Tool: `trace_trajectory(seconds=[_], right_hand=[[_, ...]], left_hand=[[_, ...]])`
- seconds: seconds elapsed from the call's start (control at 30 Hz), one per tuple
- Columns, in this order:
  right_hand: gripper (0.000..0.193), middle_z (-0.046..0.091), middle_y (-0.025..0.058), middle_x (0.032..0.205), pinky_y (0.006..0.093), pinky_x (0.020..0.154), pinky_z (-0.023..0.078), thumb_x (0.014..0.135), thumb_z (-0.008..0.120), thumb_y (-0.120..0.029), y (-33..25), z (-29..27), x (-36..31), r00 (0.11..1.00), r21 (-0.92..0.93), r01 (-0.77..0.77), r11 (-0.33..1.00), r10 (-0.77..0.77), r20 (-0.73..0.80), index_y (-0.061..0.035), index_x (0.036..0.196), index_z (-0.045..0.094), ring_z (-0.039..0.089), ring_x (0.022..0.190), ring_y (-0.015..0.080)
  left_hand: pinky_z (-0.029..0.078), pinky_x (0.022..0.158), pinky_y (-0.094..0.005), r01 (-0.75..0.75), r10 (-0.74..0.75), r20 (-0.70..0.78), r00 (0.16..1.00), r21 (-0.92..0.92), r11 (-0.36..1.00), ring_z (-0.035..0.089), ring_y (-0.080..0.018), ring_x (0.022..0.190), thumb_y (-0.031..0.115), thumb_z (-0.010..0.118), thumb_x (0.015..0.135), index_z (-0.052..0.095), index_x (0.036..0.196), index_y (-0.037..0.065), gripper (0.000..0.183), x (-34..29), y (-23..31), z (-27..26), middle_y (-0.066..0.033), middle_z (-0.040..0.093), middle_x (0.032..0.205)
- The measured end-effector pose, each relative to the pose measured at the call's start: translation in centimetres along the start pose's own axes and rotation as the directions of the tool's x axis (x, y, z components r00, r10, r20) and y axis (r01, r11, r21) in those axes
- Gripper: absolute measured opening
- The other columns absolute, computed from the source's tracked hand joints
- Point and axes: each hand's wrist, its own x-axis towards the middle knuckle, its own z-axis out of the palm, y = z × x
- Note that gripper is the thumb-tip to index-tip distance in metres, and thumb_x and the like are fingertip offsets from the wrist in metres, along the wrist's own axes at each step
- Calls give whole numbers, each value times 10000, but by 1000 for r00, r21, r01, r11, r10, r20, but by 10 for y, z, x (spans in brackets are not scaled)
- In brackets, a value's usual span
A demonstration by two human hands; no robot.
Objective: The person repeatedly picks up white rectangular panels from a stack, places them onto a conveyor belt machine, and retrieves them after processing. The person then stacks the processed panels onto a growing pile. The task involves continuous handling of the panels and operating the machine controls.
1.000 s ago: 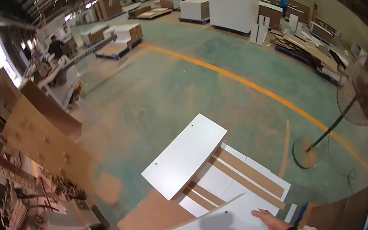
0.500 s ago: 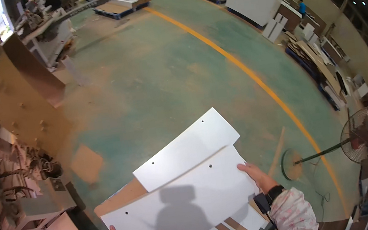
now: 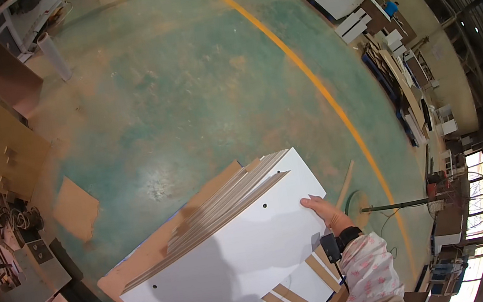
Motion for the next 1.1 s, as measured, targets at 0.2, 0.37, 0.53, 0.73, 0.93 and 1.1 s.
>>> trace_trajectory(seconds=[0.2, 0.37, 0.53, 0.73, 0.93, 1.1], right_hand=[[590, 426, 102, 1311, 314, 1004, 297, 879, 509, -392, -1, -41, 42, 947, -344, 264, 901, -309, -84, 5, 1298, 389, 397, 1204, 212], [625, 327, 113, 1397, 320, 1059, 200, 910, 425, -443, -3, -51, 56, 988, -402, 66, 913, -115, -100, -10, 1349, 323, 267, 1302, 206], [667, 279, 92, 1426, 335, 1072, 174, 913, 357, -504, 2, -59, 54, 985, -263, 174, 949, -168, 48, -24, 1370, 285, 226, 1321, 198], [737, 391, 110, 1354, 307, 1042, 242, 901, 229, -589, 17, -88, 56, 999, -224, 34, 974, -27, 37, -1, 1322, 367, 332, 1264, 223], [699, 494, 66, 1245, 262, 978, 320, 916, 244, -556, -21, -87, 40, 996, -113, -33, 993, 42, 81, 16, 1273, 427, 459, 1122, 171], [715, 545, 91, 1159, 280, 899, 406, 891, 313, -582, -19, -105, 62, 998, -57, -1, 998, 5, 69, 30, 1233, 453, 529, 1017, 179]], left_hand=[[320, 999, -410, 73, -74, -152, 986, -14, 997, 404, -292, 1188, 520, 293, 907, 297, 1343, 40, 648, 18, 2, 22, -132, 385, 1327], [310, 1008, -410, 105, -99, -184, 978, 25, 994, 399, -294, 1195, 531, 289, 906, 301, 1339, 30, 663, 25, -3, 38, -136, 387, 1327], [301, 1016, -409, 113, -97, -192, 977, 78, 990, 394, -296, 1201, 542, 284, 904, 305, 1336, 20, 677, 21, -20, 52, -141, 390, 1327], [290, 1027, -408, 141, -116, -185, 976, 130, 981, 387, -298, 1209, 554, 279, 902, 309, 1331, 8, 696, 14, -41, 65, -146, 392, 1328], [278, 1037, -408, 179, -142, -187, 972, 203, 963, 381, -300, 1217, 567, 274, 900, 313, 1326, -5, 714, -2, -62, 84, -151, 395, 1328], [217, 1063, -418, 240, -219, -147, 965, 146, 960, 302, -295, 1269, 574, 209, 908, 264, 1356, 22, 713, -4, -62, 127, -122, 323, 1384]])
